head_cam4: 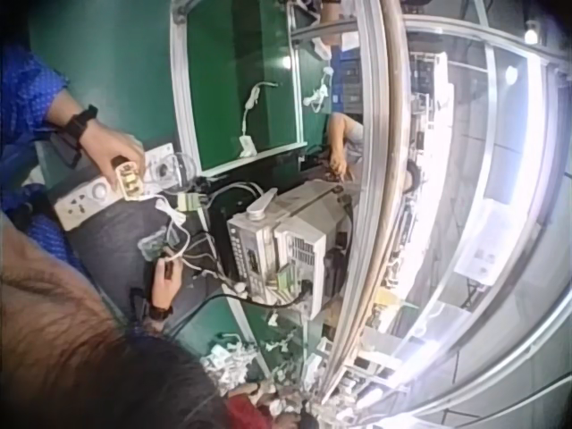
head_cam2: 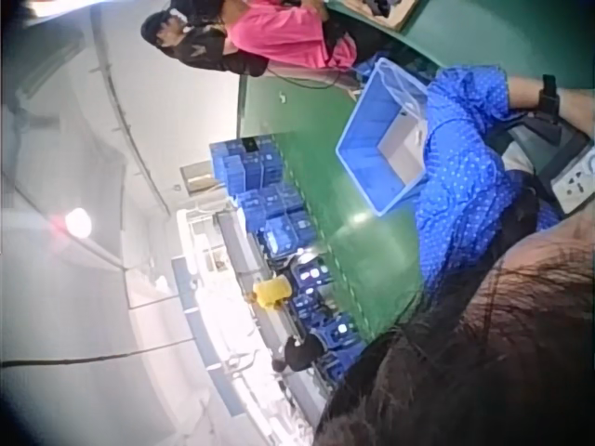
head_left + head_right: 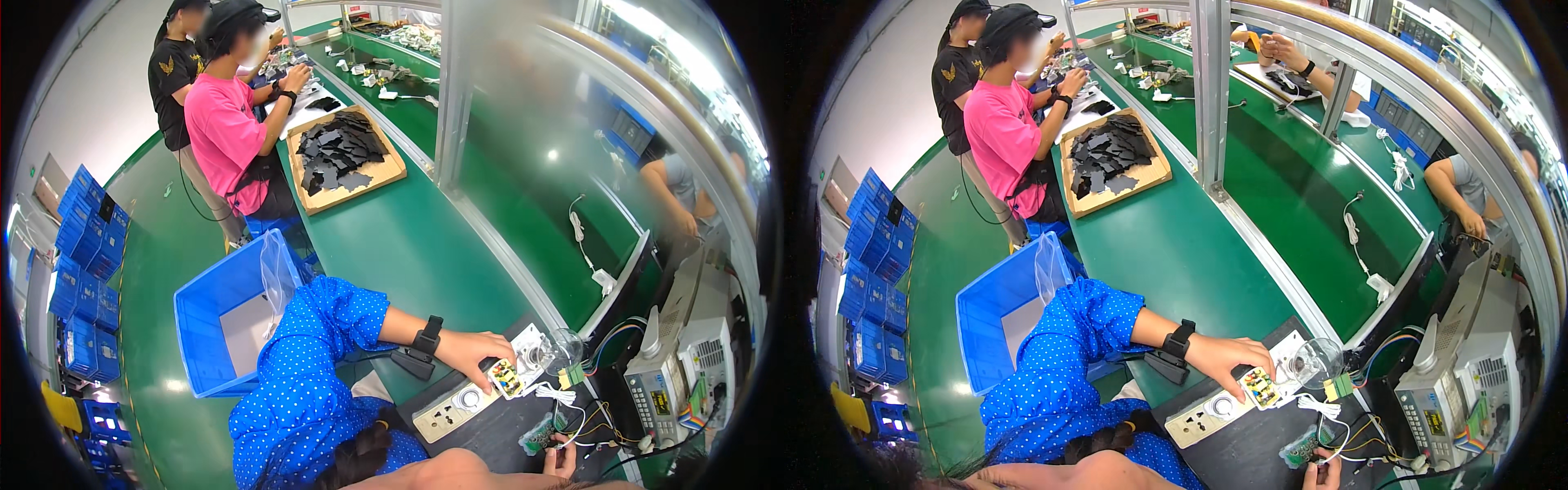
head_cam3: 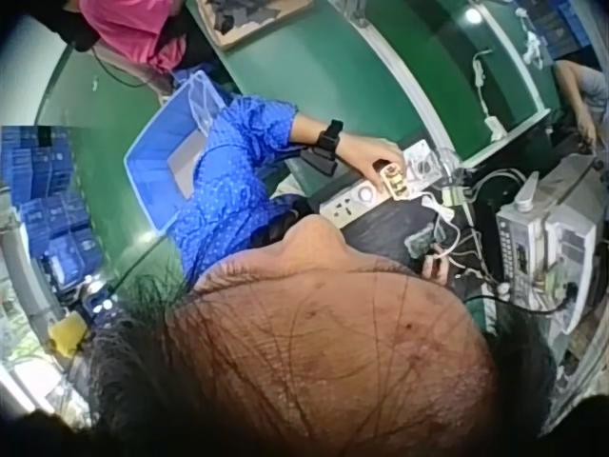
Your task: Assembling and testing electronic circuit boards and components on a factory production line.
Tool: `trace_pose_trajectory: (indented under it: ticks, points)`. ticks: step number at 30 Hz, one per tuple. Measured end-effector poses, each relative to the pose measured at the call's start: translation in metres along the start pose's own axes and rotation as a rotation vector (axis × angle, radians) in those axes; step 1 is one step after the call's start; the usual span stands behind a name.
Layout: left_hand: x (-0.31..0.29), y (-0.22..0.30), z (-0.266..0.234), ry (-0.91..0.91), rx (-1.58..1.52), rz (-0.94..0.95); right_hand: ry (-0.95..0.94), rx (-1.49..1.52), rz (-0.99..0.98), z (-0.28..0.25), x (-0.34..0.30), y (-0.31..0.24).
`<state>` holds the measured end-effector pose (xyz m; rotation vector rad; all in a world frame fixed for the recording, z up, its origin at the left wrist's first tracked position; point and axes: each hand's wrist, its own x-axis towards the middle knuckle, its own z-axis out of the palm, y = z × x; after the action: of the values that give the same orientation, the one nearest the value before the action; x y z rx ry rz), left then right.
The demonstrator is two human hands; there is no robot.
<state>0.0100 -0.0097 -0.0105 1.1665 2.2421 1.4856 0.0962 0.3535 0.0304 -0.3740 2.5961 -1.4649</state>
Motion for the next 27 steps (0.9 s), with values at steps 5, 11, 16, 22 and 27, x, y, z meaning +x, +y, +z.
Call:
trace_pose_trajectory:
  ticks: [5, 11, 16, 22, 27]
  points:
    - [-0.001, -0.001, 0.0, 0.006, 0.003, 0.002, 0.016, 0.03, -0.013, 0.003, 0.0, 0.007]
    - [0.001, -0.001, 0.0, 0.016, -0.012, 0.014, 0.013, 0.039, 0.008, 0.003, 0.002, 0.005]
    - [0.0, 0.0, -0.001, 0.012, 0.007, 0.006, 0.005, 0.02, 0.051, 0.001, 0.001, 0.001]
    - [0.001, 0.0, 0.0, 0.003, -0.003, 0.014, 0.004, -0.059, 0.075, -0.001, -0.003, -0.003]
    - [-0.002, 0.002, -0.001, -0.004, -0.009, -0.001, 0.006, 0.022, 0.034, 0.002, 0.0, 0.004]
